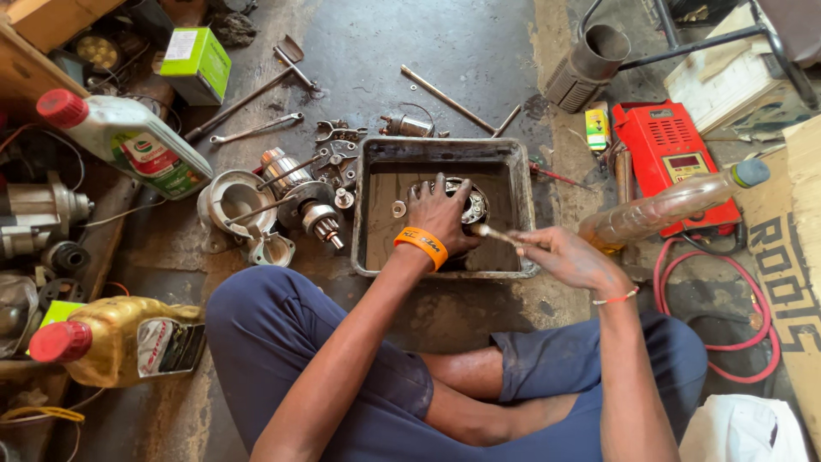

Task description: The person scrubs a cylindrical mechanical part with a brush while it sits in a tray of dark liquid. The person rotates the part to clean different sides and occasionally dips the brush into the liquid.

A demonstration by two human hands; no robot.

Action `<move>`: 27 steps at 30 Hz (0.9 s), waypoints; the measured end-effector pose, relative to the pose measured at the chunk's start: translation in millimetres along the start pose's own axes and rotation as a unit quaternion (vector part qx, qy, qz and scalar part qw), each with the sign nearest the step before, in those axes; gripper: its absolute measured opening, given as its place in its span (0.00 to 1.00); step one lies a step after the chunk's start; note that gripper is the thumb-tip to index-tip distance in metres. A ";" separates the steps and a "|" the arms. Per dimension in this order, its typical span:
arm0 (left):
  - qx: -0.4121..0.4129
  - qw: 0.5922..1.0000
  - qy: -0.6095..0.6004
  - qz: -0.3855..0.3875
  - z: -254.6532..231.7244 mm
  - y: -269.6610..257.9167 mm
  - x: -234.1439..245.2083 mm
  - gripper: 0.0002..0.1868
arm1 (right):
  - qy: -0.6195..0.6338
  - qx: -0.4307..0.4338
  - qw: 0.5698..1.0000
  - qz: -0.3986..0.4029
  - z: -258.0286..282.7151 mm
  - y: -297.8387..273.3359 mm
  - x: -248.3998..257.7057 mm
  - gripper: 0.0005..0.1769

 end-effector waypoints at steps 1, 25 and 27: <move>-0.004 1.000 -0.008 0.000 0.0 0.8 1.2 0.60 | -0.003 0.032 0.999 -0.018 6.0 -1.0 4.1 0.23; -0.107 0.991 -0.080 -0.020 8.4 16.4 7.0 0.38 | -0.007 0.000 0.999 -0.041 0.4 -17.2 16.6 0.23; -0.136 0.987 -0.067 -0.052 6.6 19.1 9.0 0.37 | -0.004 -0.038 0.999 -0.022 -11.8 -14.0 12.6 0.25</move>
Point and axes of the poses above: each hand's wrist, its own y-axis towards the middle knuckle, its own x-axis out of the back of the hand, z = x × y, the point moved 10 cm from there along y, towards the middle knuckle, and after that the axes turned 1 degree about z, right-handed, at the moved point
